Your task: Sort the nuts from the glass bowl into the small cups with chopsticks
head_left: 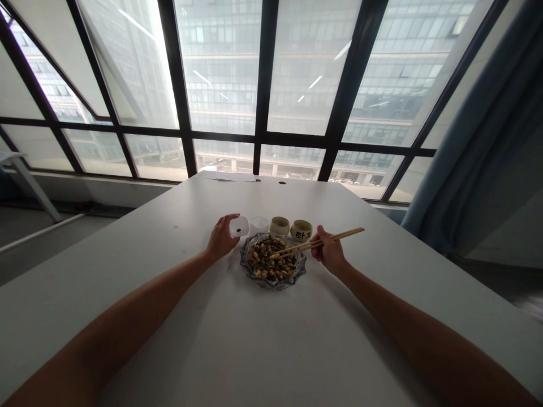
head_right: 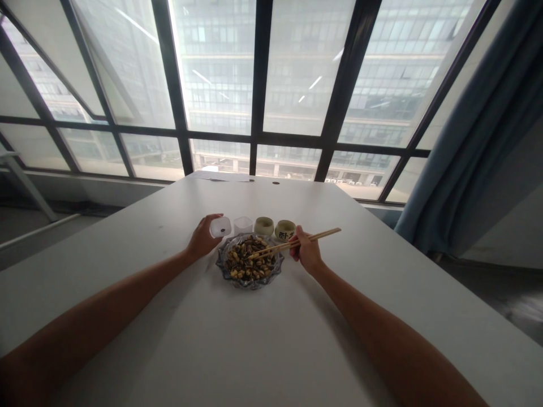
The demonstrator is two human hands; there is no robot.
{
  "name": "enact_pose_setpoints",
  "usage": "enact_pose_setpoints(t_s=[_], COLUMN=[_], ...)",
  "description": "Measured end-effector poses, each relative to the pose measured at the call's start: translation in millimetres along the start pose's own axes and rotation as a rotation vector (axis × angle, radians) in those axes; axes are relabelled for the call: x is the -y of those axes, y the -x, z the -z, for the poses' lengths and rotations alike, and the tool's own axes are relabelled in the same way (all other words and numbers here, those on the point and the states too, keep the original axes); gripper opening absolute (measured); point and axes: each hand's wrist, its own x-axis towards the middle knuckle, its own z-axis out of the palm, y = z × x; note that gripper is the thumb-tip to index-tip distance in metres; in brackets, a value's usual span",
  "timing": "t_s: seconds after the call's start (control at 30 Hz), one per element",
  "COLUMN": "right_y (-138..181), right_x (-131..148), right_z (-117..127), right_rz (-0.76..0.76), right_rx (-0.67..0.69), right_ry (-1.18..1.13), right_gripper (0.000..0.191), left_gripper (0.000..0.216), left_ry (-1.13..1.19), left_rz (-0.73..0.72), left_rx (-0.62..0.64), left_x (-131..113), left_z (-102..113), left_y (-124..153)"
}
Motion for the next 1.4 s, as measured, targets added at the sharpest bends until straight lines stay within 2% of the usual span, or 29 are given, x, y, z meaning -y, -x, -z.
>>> enact_pose_setpoints(t_s=[0.13, 0.33, 0.57, 0.83, 1.07, 1.4], right_y=[7.7, 14.0, 19.8, 21.5, 17.8, 14.9], right_x=[-10.0, -15.3, -13.8, -15.4, -10.7, -10.6], right_z=[2.6, -4.7, -5.8, -8.3, -8.0, -2.7], right_rz=[-0.055, -0.09, -0.009, -0.012, -0.097, -0.196], right_rx=[-0.095, -0.126, -0.081, -0.075, -0.076, -0.001], right_ry=[-0.078, -0.094, 0.004, 0.05, -0.066, -0.112], right_gripper=[0.058, 0.06, 0.064, 0.061, 0.056, 0.051], left_gripper=[0.059, 0.057, 0.055, 0.054, 0.053, 0.054], left_ry=[-0.024, -0.053, -0.079, -0.1, -0.053, -0.01], left_rz=[-0.015, -0.031, -0.035, -0.053, -0.075, 0.013], left_rx=[0.002, 0.01, 0.021, 0.04, 0.024, 0.035], left_x=[-0.4, -0.8, -3.7, -5.9, -4.8, -2.8], left_z=[2.1, 3.1, 4.4, 6.7, 5.1, -0.4], left_y=[0.9, 0.8, 0.7, 0.5, 0.1, 2.4])
